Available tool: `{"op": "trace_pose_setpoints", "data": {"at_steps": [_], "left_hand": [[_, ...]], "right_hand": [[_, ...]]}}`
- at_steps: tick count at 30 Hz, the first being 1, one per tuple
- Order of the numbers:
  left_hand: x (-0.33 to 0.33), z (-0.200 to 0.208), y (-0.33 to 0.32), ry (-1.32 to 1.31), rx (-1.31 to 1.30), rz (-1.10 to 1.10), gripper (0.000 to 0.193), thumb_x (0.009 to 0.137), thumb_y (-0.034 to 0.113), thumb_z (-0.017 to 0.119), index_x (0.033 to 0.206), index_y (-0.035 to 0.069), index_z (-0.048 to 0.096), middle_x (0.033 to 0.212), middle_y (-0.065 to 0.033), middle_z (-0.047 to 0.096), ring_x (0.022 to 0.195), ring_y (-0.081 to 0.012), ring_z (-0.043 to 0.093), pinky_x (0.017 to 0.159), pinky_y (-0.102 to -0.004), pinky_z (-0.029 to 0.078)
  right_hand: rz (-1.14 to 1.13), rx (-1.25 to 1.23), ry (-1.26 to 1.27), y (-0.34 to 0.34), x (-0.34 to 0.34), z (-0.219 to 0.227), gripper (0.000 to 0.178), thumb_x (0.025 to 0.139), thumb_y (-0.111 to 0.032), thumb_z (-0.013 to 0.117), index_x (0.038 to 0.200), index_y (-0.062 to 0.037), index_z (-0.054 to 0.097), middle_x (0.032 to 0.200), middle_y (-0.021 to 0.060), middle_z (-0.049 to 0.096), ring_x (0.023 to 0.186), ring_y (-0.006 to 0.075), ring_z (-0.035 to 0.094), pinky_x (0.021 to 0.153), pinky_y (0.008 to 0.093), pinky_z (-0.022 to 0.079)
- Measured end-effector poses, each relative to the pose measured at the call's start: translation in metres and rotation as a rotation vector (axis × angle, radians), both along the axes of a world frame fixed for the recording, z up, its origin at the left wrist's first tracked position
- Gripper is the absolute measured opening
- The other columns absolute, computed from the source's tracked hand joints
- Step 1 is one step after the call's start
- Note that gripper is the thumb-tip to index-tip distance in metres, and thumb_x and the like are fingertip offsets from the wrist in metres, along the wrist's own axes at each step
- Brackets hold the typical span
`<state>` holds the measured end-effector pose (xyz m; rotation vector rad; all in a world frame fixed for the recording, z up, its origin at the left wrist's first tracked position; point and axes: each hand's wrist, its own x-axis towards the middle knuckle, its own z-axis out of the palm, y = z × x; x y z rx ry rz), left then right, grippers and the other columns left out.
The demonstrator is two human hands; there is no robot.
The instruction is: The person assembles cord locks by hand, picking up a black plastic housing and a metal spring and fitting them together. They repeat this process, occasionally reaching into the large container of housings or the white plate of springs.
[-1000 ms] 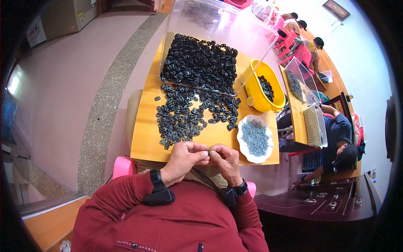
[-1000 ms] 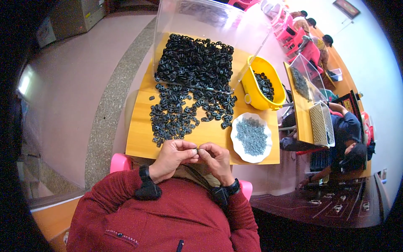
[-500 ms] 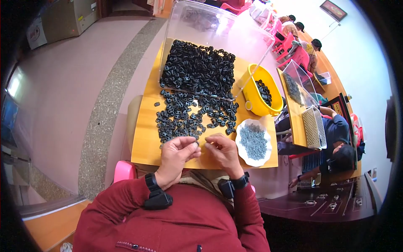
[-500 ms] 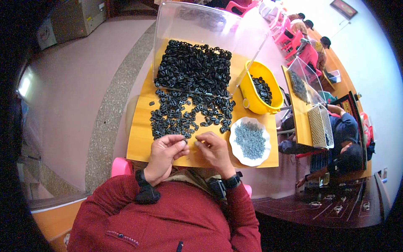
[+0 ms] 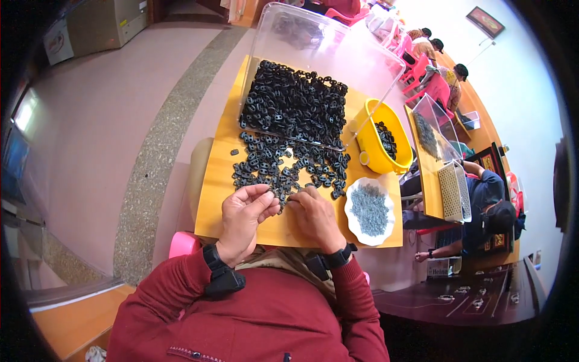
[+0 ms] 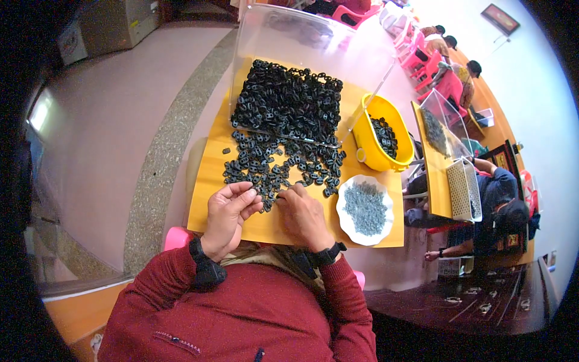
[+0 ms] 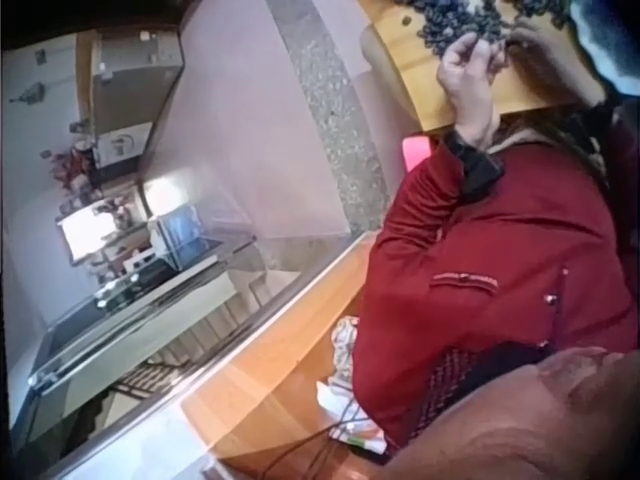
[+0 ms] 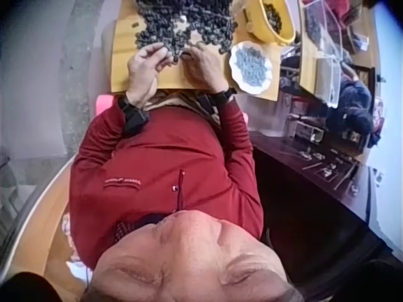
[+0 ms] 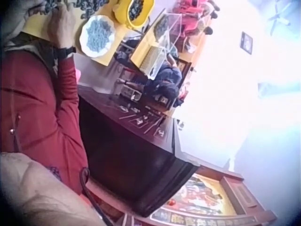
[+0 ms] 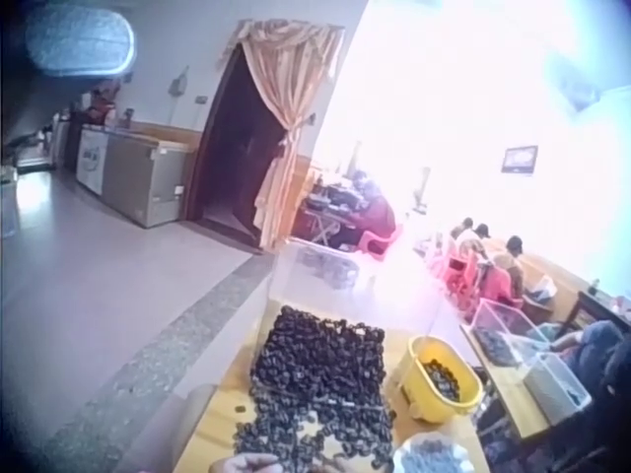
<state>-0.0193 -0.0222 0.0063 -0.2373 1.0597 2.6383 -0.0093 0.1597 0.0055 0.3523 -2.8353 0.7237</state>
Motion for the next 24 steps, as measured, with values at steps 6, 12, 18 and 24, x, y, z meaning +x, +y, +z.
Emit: {"op": "trace_pose_setpoints", "data": {"at_steps": [6, 12, 18, 24], "left_hand": [[0.000, 0.000, 0.000, -0.016, -0.006, 0.011, 0.015, 0.089, 0.002, 0.061, 0.103, 0.000, 0.057, 0.090, -0.0070, 0.063, 0.080, -0.0145, 0.064, 0.074, -0.0275, 0.056], [0.000, -0.001, -0.002, -0.035, -0.012, 0.037, 0.015, 0.089, 0.003, 0.061, 0.103, 0.001, 0.057, 0.089, -0.0063, 0.063, 0.079, -0.0139, 0.064, 0.073, -0.0271, 0.055], [0.001, -0.002, -0.001, -0.035, 0.001, 0.036, 0.016, 0.089, 0.003, 0.062, 0.104, 0.002, 0.058, 0.090, -0.0055, 0.064, 0.078, -0.0131, 0.064, 0.073, -0.0268, 0.055], [-0.002, 0.000, -0.003, -0.027, 0.029, 0.035, 0.015, 0.089, 0.003, 0.062, 0.104, 0.002, 0.058, 0.090, -0.0054, 0.064, 0.080, -0.0129, 0.064, 0.073, -0.0270, 0.055]], "right_hand": [[-0.013, -0.021, 0.024, 0.002, -0.014, 0.011, 0.012, 0.082, -0.014, 0.065, 0.090, -0.0057, 0.066, 0.087, 0.0111, 0.060, 0.076, 0.0331, 0.062, 0.065, 0.0408, 0.049], [0.106, 0.048, 0.078, -0.025, -0.069, 0.044, 0.024, 0.081, -0.014, 0.065, 0.104, -0.0083, 0.066, 0.107, 0.0112, 0.059, 0.087, 0.0317, 0.064, 0.073, 0.0395, 0.051], [0.225, 0.203, -0.073, -0.038, -0.106, 0.033, 0.030, 0.083, -0.013, 0.058, 0.112, -0.0088, 0.063, 0.107, 0.0125, 0.059, 0.089, 0.0335, 0.063, 0.077, 0.0426, 0.050], [0.191, 0.176, -0.040, -0.033, -0.113, 0.015, 0.017, 0.085, -0.011, 0.057, 0.094, -0.0053, 0.070, 0.090, 0.0125, 0.062, 0.086, 0.0332, 0.062, 0.075, 0.0414, 0.049]]}}
